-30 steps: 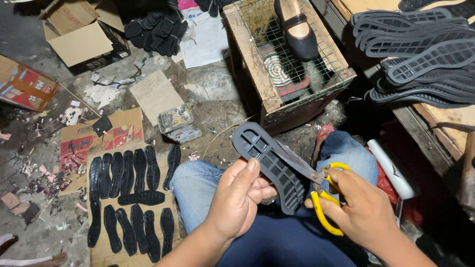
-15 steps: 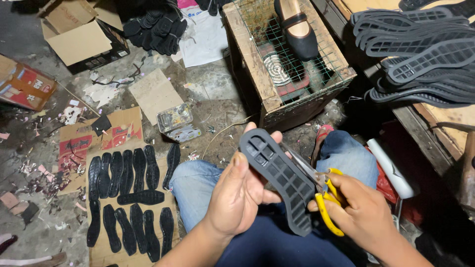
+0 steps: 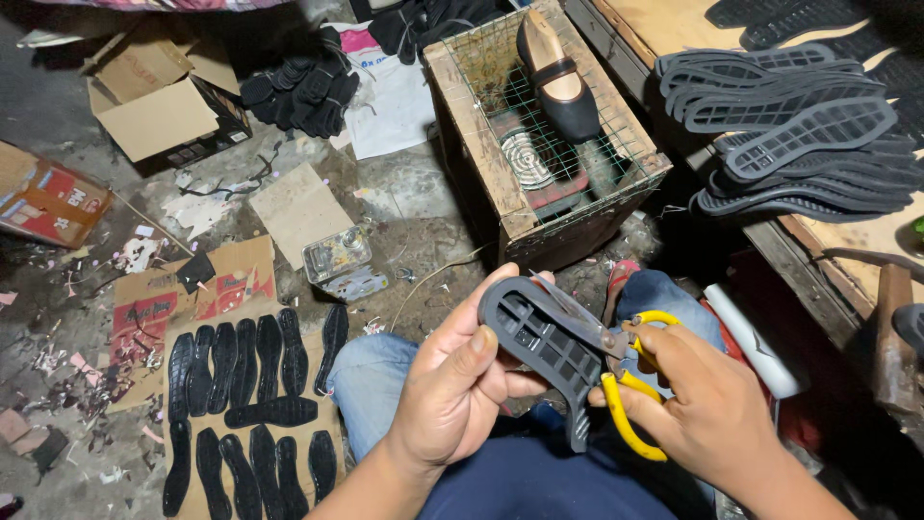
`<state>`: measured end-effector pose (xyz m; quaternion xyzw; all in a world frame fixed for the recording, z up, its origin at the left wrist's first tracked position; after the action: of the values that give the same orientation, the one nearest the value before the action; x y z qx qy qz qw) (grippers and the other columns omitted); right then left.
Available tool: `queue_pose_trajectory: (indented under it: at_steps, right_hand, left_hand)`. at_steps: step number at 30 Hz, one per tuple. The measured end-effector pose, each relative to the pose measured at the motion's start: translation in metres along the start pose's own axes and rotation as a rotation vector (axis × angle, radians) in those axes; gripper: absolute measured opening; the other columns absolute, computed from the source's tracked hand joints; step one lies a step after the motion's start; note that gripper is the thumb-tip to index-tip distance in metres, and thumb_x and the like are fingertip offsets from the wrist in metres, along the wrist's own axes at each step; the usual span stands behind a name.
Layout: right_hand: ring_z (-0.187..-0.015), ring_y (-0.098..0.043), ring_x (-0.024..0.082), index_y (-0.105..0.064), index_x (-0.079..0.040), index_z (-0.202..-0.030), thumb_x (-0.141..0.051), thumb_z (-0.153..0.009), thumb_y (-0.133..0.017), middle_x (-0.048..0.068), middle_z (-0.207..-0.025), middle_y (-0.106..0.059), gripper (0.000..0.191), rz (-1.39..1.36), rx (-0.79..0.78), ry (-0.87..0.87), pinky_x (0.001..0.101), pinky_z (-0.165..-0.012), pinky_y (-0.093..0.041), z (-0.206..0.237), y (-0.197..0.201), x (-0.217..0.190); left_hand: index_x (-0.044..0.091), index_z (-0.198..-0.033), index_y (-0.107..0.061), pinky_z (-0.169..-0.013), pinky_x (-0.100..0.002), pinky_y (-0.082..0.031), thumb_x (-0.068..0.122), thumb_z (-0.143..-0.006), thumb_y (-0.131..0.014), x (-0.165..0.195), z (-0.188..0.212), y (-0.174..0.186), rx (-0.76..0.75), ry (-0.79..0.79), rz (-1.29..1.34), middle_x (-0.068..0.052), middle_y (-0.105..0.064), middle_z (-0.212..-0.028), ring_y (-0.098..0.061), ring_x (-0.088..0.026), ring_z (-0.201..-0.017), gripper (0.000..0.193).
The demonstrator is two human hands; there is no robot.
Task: The person trims the edges of a gray rubber shoe sole using yellow-handled shears. They hold the sole in the left hand and cut along the perimeter, then place the trimmed piece aside and pick up another sole to continue trimming.
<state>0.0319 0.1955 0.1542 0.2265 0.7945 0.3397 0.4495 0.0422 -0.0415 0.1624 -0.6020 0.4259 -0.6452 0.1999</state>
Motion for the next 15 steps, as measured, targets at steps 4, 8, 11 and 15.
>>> queue_pose_trajectory:
  at_steps: [4,8,11,15]
  right_hand:
    - [-0.078,-0.071,0.030,-0.066,-0.001,-0.116,-0.021,-0.065,-0.083,0.015,-0.093,-0.071,0.057,0.031,0.010,-0.009,0.0367,-0.067,-0.056,-0.0011,0.0027,-0.0015]
    - [-0.074,-0.071,0.028,-0.067,0.000,-0.114,-0.019,-0.065,-0.083,0.014,-0.091,-0.072,0.056,0.013,0.012,-0.013,0.0352,-0.064,-0.056,-0.0003,0.0035,-0.0026]
    - [-0.075,-0.072,0.028,-0.068,-0.001,-0.114,-0.018,-0.065,-0.083,0.014,-0.092,-0.072,0.053,-0.005,0.026,0.011,0.0343,-0.066,-0.057,0.0001,0.0037,-0.0022]
    - [-0.075,-0.072,0.027,-0.068,0.000,-0.113,-0.017,-0.066,-0.083,0.015,-0.092,-0.072,0.053,-0.014,0.034,0.032,0.0339,-0.066,-0.057,0.0010,0.0033,0.0006]
  left_hand:
    - [0.000,-0.163,-0.023,-0.105,-0.057,-0.053,0.023,-0.109,-0.050,0.0012,-0.0011,-0.0016,0.004,0.002,0.002,-0.025,-0.035,-0.165,-0.053,-0.038,-0.139,0.065]
    - [-0.001,-0.162,-0.023,-0.105,-0.057,-0.054,0.023,-0.109,-0.050,0.0004,-0.0006,-0.0031,0.005,-0.005,0.012,-0.025,-0.035,-0.164,-0.053,-0.039,-0.138,0.064]
    - [-0.001,-0.162,-0.023,-0.104,-0.057,-0.054,0.023,-0.109,-0.051,0.0001,-0.0003,-0.0034,0.003,-0.013,0.028,-0.026,-0.036,-0.164,-0.053,-0.039,-0.138,0.064]
    - [-0.001,-0.162,-0.023,-0.104,-0.057,-0.054,0.023,-0.109,-0.051,0.0008,-0.0006,-0.0021,0.005,-0.007,0.013,-0.026,-0.036,-0.164,-0.053,-0.040,-0.138,0.064]
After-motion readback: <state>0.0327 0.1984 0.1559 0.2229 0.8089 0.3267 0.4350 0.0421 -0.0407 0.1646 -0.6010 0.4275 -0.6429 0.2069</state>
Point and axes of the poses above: each hand's wrist, its own z-axis away from the middle knuckle, its own y-axis out of the back of the hand, x = y × z, the point moved 2 cm from there along -z, towards the middle knuckle
